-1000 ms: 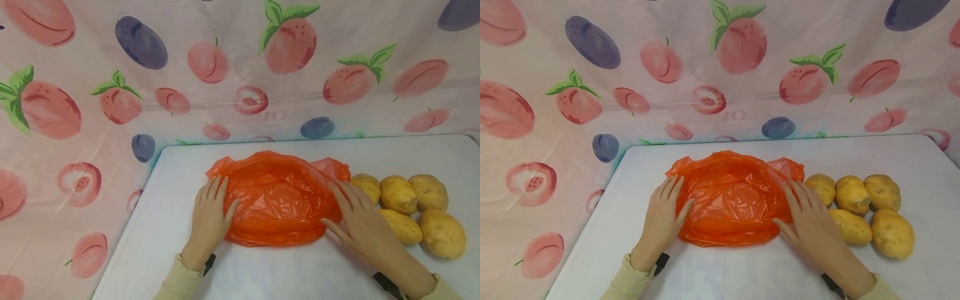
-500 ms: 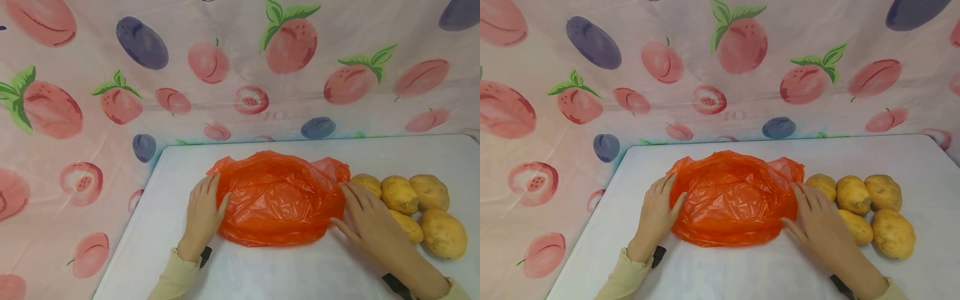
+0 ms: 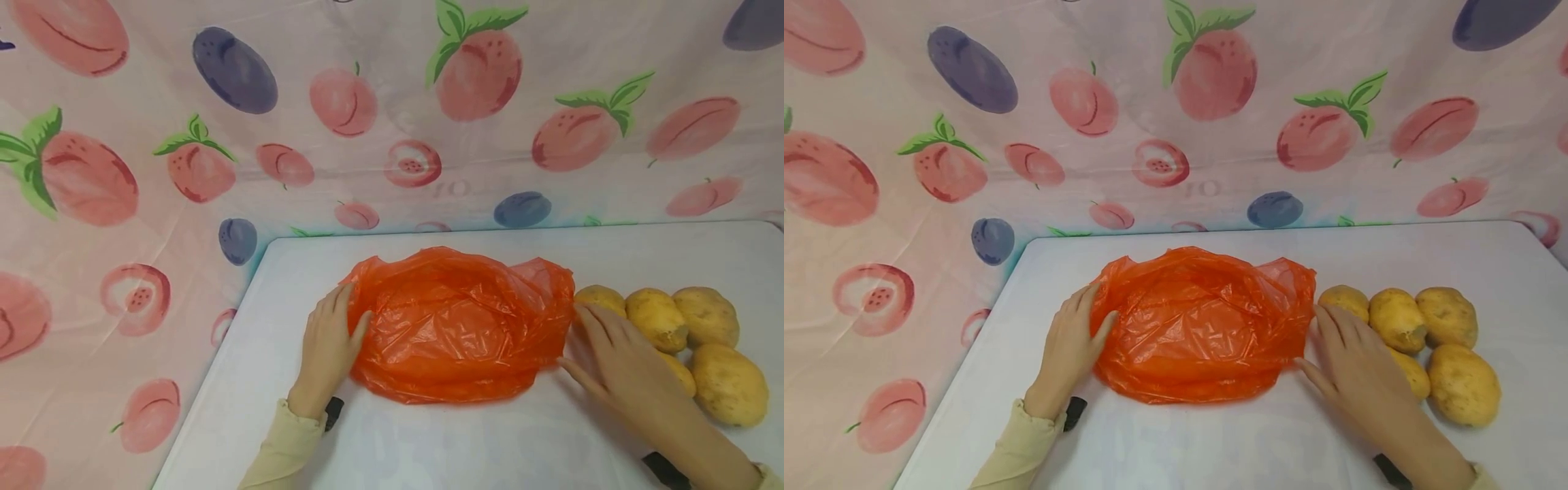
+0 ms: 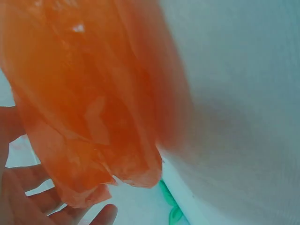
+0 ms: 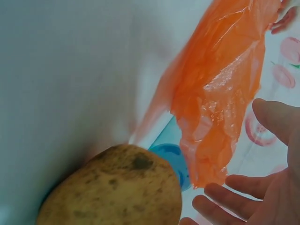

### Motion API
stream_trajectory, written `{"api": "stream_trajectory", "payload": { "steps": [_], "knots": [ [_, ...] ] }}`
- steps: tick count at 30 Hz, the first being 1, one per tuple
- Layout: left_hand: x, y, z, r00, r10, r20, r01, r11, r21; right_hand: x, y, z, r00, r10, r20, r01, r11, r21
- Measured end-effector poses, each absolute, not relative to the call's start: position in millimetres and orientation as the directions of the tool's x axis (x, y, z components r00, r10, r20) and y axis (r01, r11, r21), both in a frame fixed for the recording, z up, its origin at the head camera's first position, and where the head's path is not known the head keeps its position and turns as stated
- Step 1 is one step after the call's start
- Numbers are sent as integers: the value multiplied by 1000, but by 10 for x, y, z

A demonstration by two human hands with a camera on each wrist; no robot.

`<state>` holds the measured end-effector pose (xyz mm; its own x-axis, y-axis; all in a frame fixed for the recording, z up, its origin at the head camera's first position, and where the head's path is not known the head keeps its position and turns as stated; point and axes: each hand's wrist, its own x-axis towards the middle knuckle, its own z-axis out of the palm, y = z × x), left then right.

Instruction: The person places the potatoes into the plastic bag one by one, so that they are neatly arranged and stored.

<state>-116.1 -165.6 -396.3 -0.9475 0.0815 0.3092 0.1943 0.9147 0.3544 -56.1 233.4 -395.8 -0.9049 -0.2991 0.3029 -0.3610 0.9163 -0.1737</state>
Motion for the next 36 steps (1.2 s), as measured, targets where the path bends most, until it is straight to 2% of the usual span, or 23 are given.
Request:
{"api": "stream_trajectory", "payload": {
  "steps": [14, 21, 36],
  "knots": [
    [-1241, -1729, -4027, -974, 31, 224, 124, 900, 417, -549, 2447, -3992, -948, -229, 221, -268, 950, -163],
    [-1285, -1743, -4033, -986, 12, 168, 88, 888, 452, -544, 2480, -3988, -970, -206, 131, -226, 962, -154],
    [-1313, -1780, -4034, -993, 9, 116, 66, 863, 501, -518, 2552, -4029, -982, -186, 38, -189, 977, -99]
  ]
}}
